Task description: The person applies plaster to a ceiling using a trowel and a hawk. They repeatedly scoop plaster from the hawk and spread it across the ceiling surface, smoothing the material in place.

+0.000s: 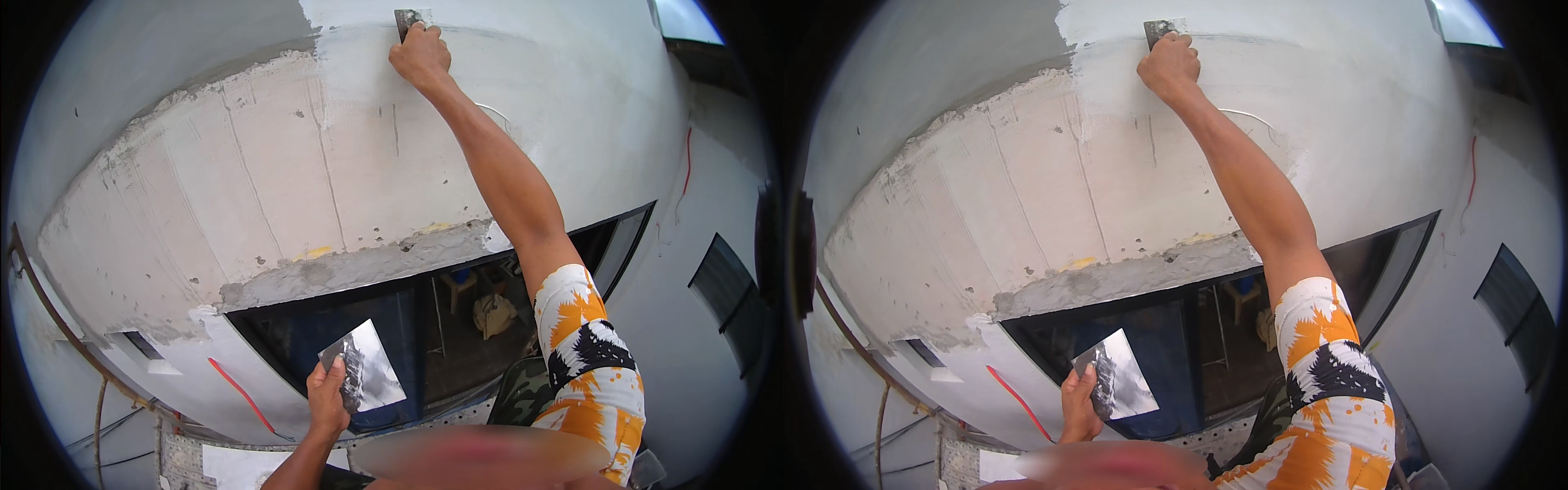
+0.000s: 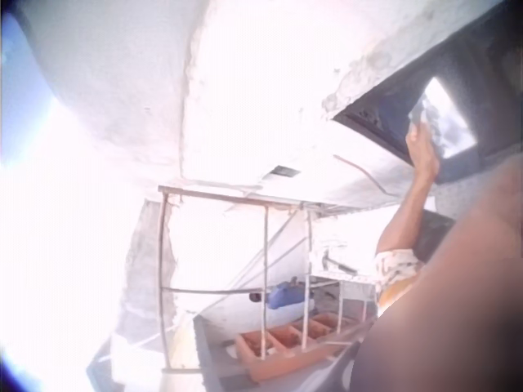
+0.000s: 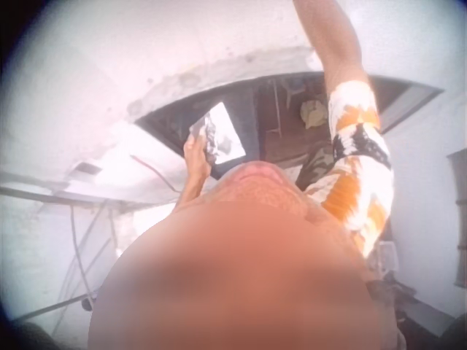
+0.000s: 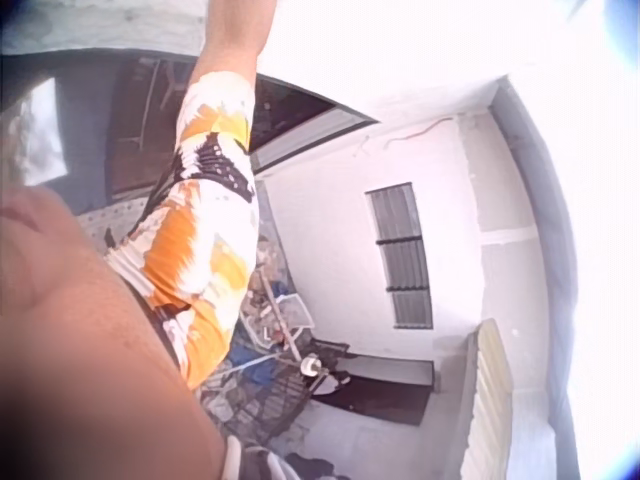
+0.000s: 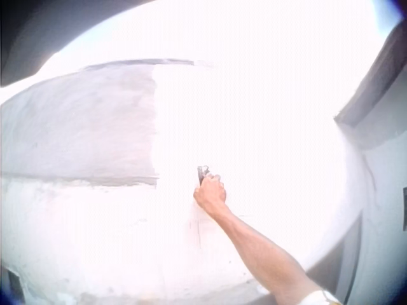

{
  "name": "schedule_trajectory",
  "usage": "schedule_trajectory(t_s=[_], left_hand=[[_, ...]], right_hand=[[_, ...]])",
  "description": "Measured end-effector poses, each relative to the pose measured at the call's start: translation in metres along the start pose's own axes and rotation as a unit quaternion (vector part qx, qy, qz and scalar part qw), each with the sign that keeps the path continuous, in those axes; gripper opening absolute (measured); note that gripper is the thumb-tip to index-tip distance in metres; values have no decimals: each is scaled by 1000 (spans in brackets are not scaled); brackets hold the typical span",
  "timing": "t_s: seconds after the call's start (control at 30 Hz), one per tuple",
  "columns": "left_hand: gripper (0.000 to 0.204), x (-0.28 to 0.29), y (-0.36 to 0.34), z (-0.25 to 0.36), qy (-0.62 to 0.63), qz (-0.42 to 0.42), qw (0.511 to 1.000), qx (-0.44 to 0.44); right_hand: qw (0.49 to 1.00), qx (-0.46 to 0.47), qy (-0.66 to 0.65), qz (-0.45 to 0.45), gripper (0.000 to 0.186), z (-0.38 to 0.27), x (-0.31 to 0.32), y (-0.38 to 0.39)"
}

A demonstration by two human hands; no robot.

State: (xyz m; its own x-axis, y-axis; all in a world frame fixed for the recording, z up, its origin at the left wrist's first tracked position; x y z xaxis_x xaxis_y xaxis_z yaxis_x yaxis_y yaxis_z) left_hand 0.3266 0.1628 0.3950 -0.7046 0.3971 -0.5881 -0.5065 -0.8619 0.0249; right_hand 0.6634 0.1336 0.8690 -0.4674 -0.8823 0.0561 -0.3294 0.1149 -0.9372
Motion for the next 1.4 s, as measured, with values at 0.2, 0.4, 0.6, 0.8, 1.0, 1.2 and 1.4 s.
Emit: schedule_trajectory(t_s=[0.2, 0.4, 0.6, 0.8, 1.0, 1.2, 1.4], left_hand=[[24, 1, 7, 17, 24, 18, 999, -13], [27, 24, 1, 23, 149, 96, 983, 38], [30, 48, -13, 11, 244, 169, 945, 137], [34, 29, -19, 2, 258, 47, 951, 163], [32, 22, -19, 17, 299, 15, 945, 134], [32, 19, -16, 16, 236, 55, 966, 89], [31, 7, -9, 7, 227, 40, 965, 122]], right_hand=[[996, 65, -50, -43, 60, -119, -25, 49], [975, 167, -113, -98, 44, -169, -3, 105], [796, 218, -473, -307, 45, -124, 118, 276], [691, 549, -355, -308, 51, -100, 185, 393], [855, 437, -32, -276, 52, 8, 110, 260], [963, 84, 233, 103, 44, 138, 115, -41], [990, 82, 117, 2, 41, 80, 39, -55]])
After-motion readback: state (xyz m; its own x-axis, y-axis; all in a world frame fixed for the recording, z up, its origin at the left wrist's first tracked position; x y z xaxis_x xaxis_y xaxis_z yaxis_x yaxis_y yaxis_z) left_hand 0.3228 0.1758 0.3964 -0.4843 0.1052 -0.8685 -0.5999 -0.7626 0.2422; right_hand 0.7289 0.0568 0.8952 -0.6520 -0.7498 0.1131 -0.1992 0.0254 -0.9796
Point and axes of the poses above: each hand's wrist, its own y-axis away from the middle knuckle, its own x-axis out of the back of the hand, z = x × y, the point moved 9 cm from there along -y, towards the middle knuckle, and after that the axes turned 15 degrees about z, right-handed, at the moved point
